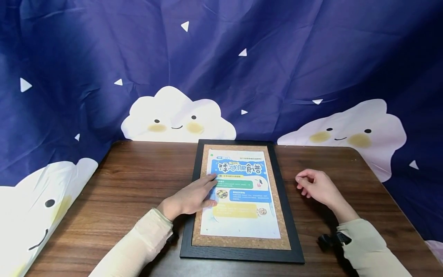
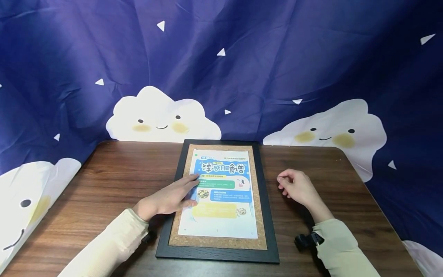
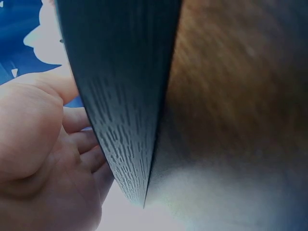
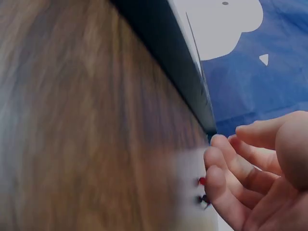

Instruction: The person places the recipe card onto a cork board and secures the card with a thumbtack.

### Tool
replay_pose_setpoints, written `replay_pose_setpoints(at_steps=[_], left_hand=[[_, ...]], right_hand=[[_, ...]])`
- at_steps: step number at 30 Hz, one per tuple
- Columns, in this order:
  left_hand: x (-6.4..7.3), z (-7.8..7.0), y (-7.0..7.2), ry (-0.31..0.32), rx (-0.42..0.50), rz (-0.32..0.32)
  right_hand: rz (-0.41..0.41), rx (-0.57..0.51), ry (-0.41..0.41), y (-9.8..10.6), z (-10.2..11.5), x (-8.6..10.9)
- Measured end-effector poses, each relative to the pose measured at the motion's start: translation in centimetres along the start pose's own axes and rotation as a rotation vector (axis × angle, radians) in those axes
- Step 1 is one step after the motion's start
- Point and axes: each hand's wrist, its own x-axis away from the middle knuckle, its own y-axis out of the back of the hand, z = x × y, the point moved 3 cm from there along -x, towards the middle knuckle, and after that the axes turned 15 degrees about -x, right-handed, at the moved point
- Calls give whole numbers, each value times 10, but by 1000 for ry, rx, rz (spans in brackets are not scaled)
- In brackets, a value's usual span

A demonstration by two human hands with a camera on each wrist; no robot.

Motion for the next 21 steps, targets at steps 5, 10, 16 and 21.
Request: replay_pose_setpoints(at_steps=[5,10,16,21], left_hand=[[0,0,0,0,6,-1],[0,0,0,-4,0,-6],[1,0,-1,-10,-7,-15],[0,0,0,-17,-13,-20]], right_hand=[[-36,37,-29,10,-10,2],[-56,42,-58,16,-20,1],[-65,71,-89,15,-23,-2],[-54,128,-120,15,-22,-4]])
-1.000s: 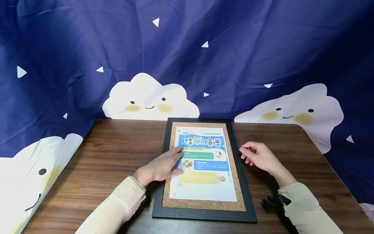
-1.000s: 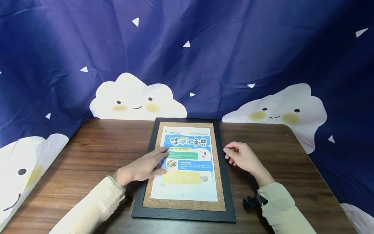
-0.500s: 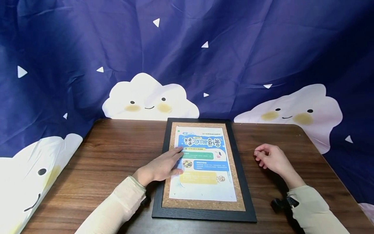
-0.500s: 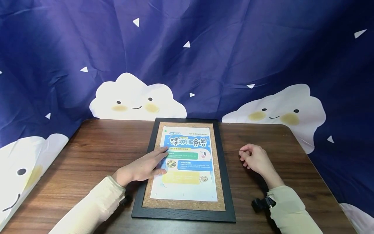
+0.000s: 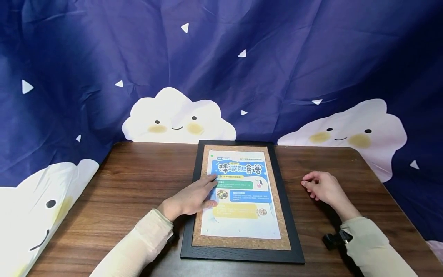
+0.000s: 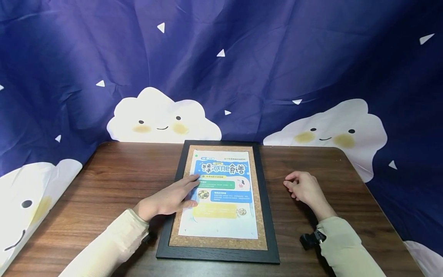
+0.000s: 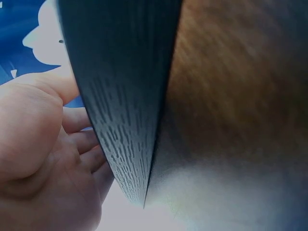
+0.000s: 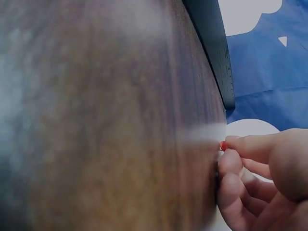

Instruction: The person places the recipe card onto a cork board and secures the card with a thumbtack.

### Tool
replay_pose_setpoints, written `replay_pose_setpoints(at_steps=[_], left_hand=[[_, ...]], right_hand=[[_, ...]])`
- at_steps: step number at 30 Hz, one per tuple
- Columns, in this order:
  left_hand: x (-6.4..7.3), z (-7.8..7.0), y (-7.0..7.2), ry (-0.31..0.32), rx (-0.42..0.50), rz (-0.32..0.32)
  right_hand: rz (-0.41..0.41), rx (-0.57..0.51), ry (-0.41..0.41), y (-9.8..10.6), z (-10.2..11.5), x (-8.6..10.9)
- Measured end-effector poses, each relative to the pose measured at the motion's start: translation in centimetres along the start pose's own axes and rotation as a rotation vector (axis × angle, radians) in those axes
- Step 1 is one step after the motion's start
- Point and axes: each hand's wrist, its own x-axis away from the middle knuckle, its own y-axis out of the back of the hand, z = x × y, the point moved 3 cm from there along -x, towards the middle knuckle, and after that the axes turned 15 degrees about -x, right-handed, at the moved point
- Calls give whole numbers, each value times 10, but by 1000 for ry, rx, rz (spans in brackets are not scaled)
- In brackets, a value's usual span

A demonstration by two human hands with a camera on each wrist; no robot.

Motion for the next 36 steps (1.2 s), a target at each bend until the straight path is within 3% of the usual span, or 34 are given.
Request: replay_pose_setpoints(at_steps=[12,18,30,36], left_hand=[[1,1,0,1,-2,13],[-1,1,0,-1,-3,15],[-1,0,1,14,7,16],[-1,1,0,3,12,6]], right_hand=[[7,28,-12,-3,-1,-3],[-7,62,59,-2,3,-1],[21,-144,154,-6,22,-1],[37,-211,157,-11,28,-7]])
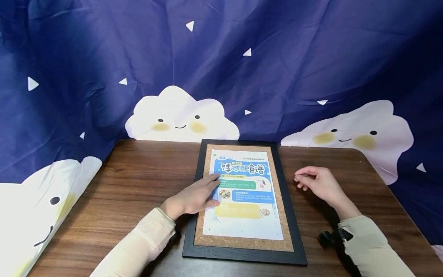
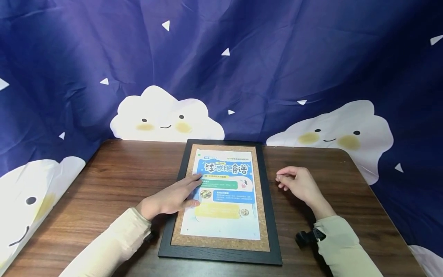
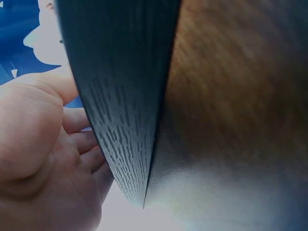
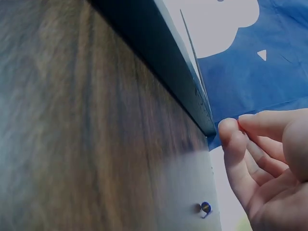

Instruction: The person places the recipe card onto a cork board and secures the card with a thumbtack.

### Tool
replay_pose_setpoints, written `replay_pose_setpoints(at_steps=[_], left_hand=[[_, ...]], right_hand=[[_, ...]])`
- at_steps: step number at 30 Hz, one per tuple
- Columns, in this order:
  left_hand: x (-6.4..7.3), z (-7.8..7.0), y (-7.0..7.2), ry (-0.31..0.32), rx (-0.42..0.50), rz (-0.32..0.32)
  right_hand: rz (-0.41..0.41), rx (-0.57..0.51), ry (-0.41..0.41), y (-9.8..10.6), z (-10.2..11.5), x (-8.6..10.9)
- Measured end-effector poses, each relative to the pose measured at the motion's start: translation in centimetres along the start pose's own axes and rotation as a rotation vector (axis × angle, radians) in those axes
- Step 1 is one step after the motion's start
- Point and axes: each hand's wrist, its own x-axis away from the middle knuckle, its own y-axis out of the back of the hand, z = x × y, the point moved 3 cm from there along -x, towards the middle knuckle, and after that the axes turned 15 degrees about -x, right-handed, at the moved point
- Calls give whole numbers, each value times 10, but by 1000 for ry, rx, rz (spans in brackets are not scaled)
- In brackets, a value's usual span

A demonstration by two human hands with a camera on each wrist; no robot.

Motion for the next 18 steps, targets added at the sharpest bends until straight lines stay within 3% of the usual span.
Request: replay_pose_setpoints(at_steps=[18], left_hand=[[1,1,-1,5,-33,-8]], right_hand=[[6,-184,-22,-12,-2,-17]])
